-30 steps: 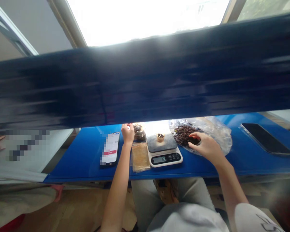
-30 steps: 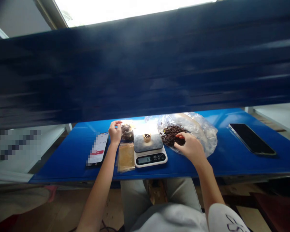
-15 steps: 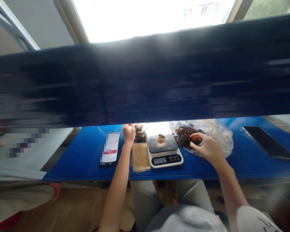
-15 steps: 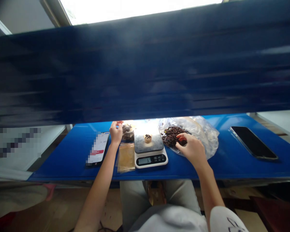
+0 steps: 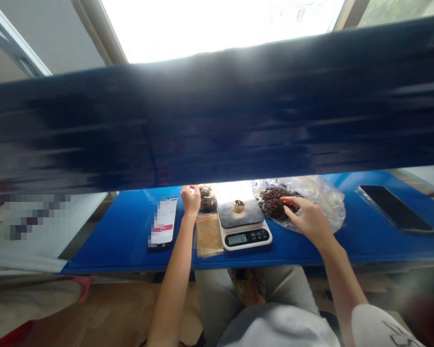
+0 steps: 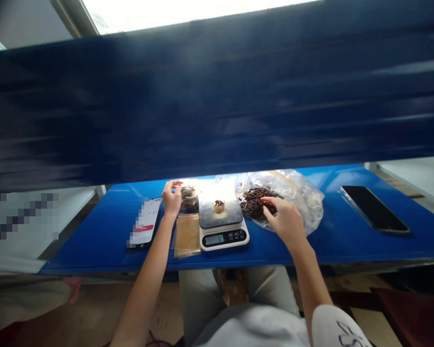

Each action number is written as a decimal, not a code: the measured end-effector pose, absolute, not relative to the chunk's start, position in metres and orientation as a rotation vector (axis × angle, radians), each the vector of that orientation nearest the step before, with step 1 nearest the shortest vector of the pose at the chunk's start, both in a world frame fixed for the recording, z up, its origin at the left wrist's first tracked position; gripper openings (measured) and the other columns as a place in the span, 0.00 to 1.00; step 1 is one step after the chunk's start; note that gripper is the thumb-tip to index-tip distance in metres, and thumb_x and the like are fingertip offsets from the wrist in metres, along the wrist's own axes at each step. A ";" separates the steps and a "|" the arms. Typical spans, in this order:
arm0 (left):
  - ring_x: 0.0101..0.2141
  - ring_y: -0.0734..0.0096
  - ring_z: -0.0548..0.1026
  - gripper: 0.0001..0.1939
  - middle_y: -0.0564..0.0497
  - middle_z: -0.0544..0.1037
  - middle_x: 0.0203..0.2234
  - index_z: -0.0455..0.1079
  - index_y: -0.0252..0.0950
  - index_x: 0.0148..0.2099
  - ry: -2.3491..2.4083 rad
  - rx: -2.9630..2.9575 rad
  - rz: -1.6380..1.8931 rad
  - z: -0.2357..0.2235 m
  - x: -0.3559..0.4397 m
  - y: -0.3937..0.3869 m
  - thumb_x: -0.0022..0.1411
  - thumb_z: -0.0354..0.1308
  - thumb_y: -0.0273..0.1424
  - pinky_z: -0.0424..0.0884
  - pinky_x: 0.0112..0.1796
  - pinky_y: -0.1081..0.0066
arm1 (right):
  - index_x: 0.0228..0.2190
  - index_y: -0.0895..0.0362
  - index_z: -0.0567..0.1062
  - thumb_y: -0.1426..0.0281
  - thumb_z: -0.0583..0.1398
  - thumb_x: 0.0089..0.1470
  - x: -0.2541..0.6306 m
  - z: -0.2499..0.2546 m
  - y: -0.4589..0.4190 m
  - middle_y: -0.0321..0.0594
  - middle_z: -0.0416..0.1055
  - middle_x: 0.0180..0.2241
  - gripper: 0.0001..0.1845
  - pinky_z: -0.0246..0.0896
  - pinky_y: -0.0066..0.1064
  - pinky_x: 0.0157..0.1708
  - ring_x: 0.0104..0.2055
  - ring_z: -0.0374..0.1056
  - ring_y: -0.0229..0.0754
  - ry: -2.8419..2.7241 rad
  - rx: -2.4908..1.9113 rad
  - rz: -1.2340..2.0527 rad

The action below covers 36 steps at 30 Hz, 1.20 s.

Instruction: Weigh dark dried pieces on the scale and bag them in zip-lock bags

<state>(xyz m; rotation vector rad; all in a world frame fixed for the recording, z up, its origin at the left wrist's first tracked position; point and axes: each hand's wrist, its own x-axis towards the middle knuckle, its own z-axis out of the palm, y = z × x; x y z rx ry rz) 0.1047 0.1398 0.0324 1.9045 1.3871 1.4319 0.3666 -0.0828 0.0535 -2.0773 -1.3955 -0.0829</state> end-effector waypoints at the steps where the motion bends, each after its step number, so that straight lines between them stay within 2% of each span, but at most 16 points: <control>1: 0.36 0.64 0.72 0.08 0.47 0.75 0.32 0.68 0.38 0.31 1.382 1.907 1.434 0.033 0.105 0.140 0.56 0.48 0.26 0.67 0.41 0.65 | 0.41 0.54 0.77 0.67 0.56 0.52 0.367 0.053 -0.083 0.43 0.78 0.40 0.15 0.67 0.44 0.44 0.44 0.73 0.52 -1.404 -2.084 -0.088; 6: 0.37 0.64 0.73 0.09 0.47 0.75 0.32 0.69 0.38 0.31 1.360 1.920 1.440 0.034 0.105 0.139 0.56 0.48 0.26 0.67 0.42 0.65 | 0.41 0.55 0.77 0.63 0.54 0.56 0.362 0.052 -0.081 0.44 0.78 0.41 0.16 0.64 0.46 0.46 0.46 0.72 0.53 -1.424 -2.105 -0.136; 11: 0.37 0.64 0.73 0.08 0.47 0.75 0.32 0.69 0.38 0.31 1.375 1.905 1.445 0.034 0.105 0.138 0.56 0.48 0.26 0.67 0.41 0.65 | 0.41 0.54 0.77 0.60 0.57 0.53 0.359 0.054 -0.080 0.43 0.78 0.41 0.17 0.62 0.47 0.45 0.46 0.71 0.54 -1.467 -2.105 -0.144; 19: 0.35 0.65 0.72 0.09 0.48 0.76 0.32 0.69 0.38 0.31 1.341 1.924 1.445 0.040 0.107 0.134 0.56 0.47 0.25 0.68 0.40 0.65 | 0.39 0.54 0.78 0.65 0.58 0.50 0.362 0.054 -0.079 0.42 0.78 0.41 0.15 0.63 0.45 0.43 0.44 0.72 0.53 -1.493 -2.054 -0.091; 25: 0.36 0.66 0.73 0.10 0.48 0.76 0.32 0.69 0.38 0.31 1.346 1.906 1.435 0.043 0.107 0.136 0.56 0.47 0.24 0.68 0.39 0.67 | 0.39 0.54 0.78 0.69 0.57 0.50 0.361 0.059 -0.075 0.41 0.79 0.34 0.14 0.67 0.43 0.40 0.38 0.74 0.50 -1.427 -1.987 -0.069; 32: 0.36 0.66 0.73 0.10 0.48 0.76 0.32 0.69 0.38 0.31 1.301 1.910 1.546 0.044 0.102 0.140 0.56 0.46 0.26 0.67 0.40 0.67 | 0.40 0.57 0.77 0.67 0.58 0.51 0.366 0.051 -0.075 0.46 0.77 0.43 0.15 0.66 0.45 0.48 0.47 0.72 0.52 -1.480 -1.890 -0.068; 36: 0.34 0.66 0.72 0.10 0.48 0.76 0.32 0.70 0.38 0.32 1.328 1.912 1.534 0.042 0.097 0.141 0.57 0.47 0.29 0.67 0.36 0.68 | 0.41 0.57 0.77 0.65 0.59 0.49 0.375 0.039 -0.082 0.48 0.76 0.45 0.16 0.67 0.46 0.47 0.47 0.72 0.54 -1.459 -1.902 -0.105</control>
